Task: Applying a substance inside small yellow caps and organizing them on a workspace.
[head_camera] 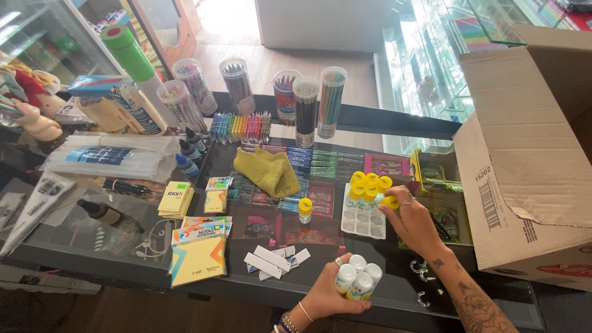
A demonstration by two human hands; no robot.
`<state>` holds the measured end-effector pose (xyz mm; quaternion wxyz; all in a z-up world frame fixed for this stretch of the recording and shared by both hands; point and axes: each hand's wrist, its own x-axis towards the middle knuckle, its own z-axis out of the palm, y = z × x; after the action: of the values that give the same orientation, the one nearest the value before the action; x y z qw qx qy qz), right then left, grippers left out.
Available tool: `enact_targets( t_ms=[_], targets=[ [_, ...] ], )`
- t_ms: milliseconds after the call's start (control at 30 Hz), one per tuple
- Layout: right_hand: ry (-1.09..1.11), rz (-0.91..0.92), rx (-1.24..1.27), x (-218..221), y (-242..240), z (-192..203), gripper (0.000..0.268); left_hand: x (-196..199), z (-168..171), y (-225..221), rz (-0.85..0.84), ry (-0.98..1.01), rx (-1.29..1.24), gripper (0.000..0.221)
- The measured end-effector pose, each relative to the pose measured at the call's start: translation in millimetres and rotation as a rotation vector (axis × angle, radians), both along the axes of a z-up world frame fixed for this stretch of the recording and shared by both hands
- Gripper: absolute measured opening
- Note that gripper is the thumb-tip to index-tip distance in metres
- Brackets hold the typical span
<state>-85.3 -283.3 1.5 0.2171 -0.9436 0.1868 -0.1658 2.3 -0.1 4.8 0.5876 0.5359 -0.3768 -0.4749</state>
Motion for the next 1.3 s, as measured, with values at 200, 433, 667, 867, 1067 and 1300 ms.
enact_targets(
  t_ms=[200, 433, 667, 867, 1067, 1300],
  targets=[
    [-0.301, -0.213, 0.047, 11.5, -1.4, -7.4, 0.052, 0.4, 1.7, 1.6, 0.008, -0.024, -0.024, 0.053],
    [-0.425, -0.068, -0.486, 5.3, 2.3, -24.8, 0.044, 0.4, -1.6, -1.3, 0.011, 0.008, -0.054, 0.053],
    [-0.300, -0.125, -0.504, 3.7, 7.2, -8.7, 0.046, -0.7, -6.6, -1.9, 0.013, 0.037, -0.062, 0.055],
    [-0.260, 0.282, -0.298, 64.6, 79.7, 64.3, 0.056, -2.6, 0.1, -0.1, 0.019, -0.023, -0.020, 0.050],
    [0.190, 0.414, 0.137, 137.2, 100.9, 52.7, 0.057, -0.3, 6.6, 2.1, 0.010, -0.038, -0.052, 0.055],
    [-0.030, 0.428, 0.248, 109.7, 91.5, 30.8, 0.035, -0.3, 1.0, 2.4, 0.010, -0.045, -0.056, 0.054]
  ],
)
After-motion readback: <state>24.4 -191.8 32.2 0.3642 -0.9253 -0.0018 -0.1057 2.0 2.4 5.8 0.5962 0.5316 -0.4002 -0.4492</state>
